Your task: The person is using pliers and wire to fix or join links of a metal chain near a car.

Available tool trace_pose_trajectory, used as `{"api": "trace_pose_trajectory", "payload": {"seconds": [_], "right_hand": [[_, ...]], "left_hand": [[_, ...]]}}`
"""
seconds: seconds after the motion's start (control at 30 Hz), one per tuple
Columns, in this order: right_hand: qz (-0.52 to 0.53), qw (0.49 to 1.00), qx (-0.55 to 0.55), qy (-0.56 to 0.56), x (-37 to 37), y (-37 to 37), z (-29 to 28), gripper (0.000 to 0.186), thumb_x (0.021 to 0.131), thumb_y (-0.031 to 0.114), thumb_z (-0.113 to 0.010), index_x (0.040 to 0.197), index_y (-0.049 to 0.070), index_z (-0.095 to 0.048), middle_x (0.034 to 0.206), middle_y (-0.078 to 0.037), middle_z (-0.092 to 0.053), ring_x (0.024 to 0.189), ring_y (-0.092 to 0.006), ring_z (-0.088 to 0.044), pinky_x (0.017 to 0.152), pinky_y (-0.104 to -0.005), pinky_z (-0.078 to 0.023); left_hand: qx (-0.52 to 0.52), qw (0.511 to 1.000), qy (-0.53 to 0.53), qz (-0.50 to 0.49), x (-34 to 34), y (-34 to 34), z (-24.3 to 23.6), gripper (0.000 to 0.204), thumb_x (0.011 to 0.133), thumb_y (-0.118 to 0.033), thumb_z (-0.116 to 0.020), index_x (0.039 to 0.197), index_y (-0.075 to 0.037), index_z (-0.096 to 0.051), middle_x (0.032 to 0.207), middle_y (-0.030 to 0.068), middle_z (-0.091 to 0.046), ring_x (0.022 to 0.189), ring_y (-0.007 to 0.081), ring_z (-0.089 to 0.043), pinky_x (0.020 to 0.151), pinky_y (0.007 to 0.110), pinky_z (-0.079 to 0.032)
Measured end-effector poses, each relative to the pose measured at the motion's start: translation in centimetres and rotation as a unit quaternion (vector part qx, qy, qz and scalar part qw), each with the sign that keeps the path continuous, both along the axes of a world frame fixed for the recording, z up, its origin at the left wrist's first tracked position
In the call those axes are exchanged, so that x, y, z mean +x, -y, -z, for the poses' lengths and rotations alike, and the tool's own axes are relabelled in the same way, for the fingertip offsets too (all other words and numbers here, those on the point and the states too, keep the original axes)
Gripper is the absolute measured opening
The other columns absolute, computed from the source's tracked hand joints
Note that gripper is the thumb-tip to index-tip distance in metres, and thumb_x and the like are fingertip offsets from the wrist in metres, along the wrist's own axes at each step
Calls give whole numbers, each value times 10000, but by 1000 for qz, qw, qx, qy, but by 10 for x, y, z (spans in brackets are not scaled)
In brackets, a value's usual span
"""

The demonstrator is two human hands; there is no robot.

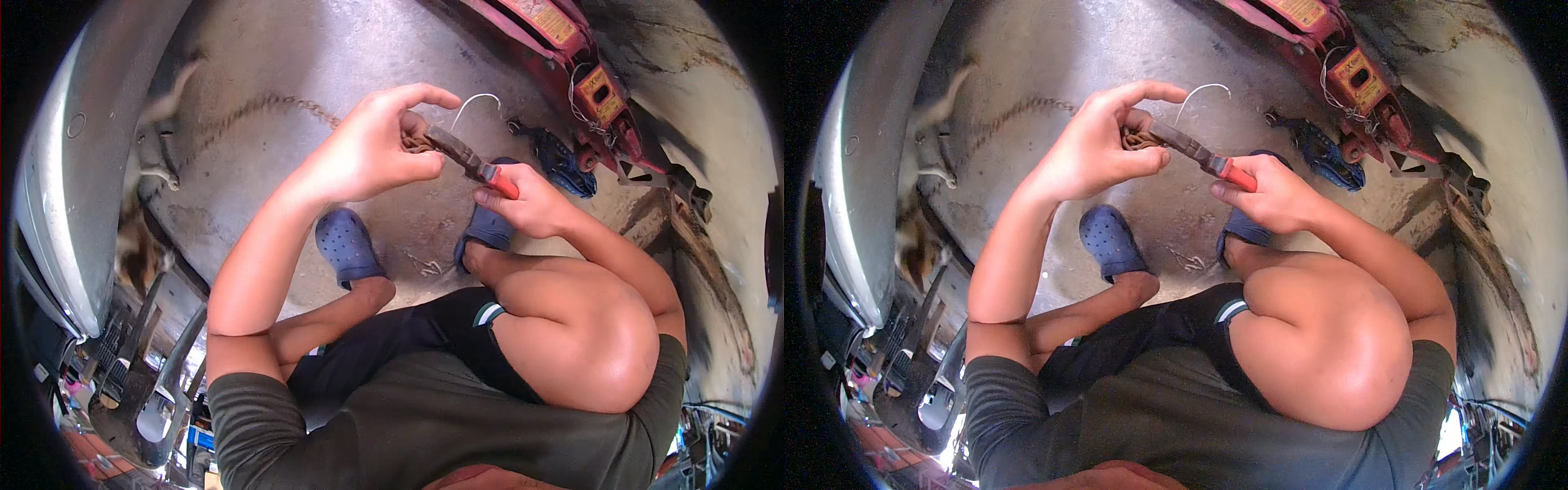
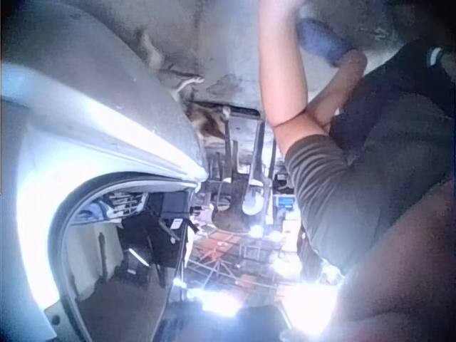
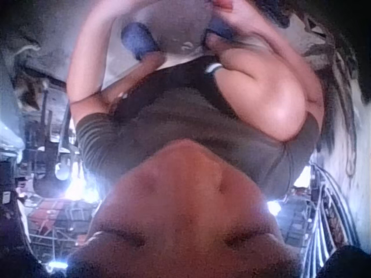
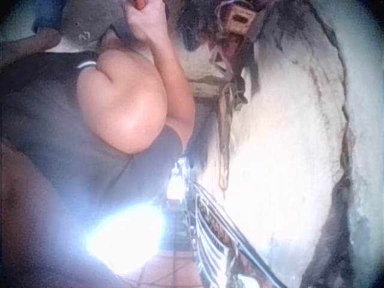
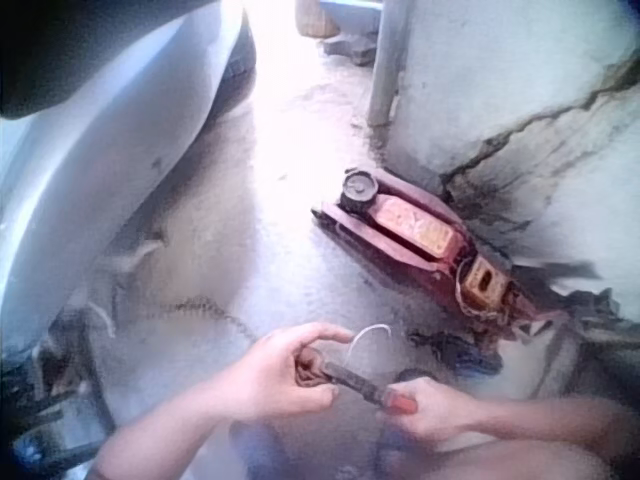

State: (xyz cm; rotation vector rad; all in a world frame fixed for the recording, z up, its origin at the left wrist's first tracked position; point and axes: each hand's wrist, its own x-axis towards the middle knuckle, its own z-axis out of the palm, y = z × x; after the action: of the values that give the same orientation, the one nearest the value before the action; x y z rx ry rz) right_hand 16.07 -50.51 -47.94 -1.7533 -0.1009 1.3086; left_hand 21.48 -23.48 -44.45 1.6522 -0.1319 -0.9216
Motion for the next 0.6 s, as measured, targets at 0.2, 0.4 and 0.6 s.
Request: {"api": "trace_pose_trajectory", "payload": {"seconds": [0.2, 0.4, 0.6], "right_hand": [[39, 989, 141, -30, 5, 5, -15, 322, 1059, 263, -591, 1303, 57, -554, 958, -35, -584, 886, -137, -496, 789, -348, -455], [32, 982, 134, -131, 14, 6, -26, 357, 1071, 308, -580, 1352, 93, -536, 892, 10, -523, 809, -101, -486, 714, -291, -436], [90, 933, 195, -291, 11, 9, -20, 390, 1051, 317, -622, 1350, 77, -553, 878, 33, -517, 673, -79, -469, 583, -264, -400]], "left_hand": [[1, 999, -39, -26, -3, -13, 10, 528, 807, 8, -735, 1323, -52, -638, 742, -87, -515, 683, 13, -475, 615, 208, -381], [-53, 995, -69, -57, -6, -7, 5, 593, 803, 42, -698, 1374, -74, -587, 766, -83, -543, 703, 13, -486, 632, 189, -374], [-82, 989, 10, -124, -16, -8, 21, 516, 836, -13, -656, 1338, -68, -557, 793, -65, -562, 707, 27, -489, 628, 216, -376]]}}
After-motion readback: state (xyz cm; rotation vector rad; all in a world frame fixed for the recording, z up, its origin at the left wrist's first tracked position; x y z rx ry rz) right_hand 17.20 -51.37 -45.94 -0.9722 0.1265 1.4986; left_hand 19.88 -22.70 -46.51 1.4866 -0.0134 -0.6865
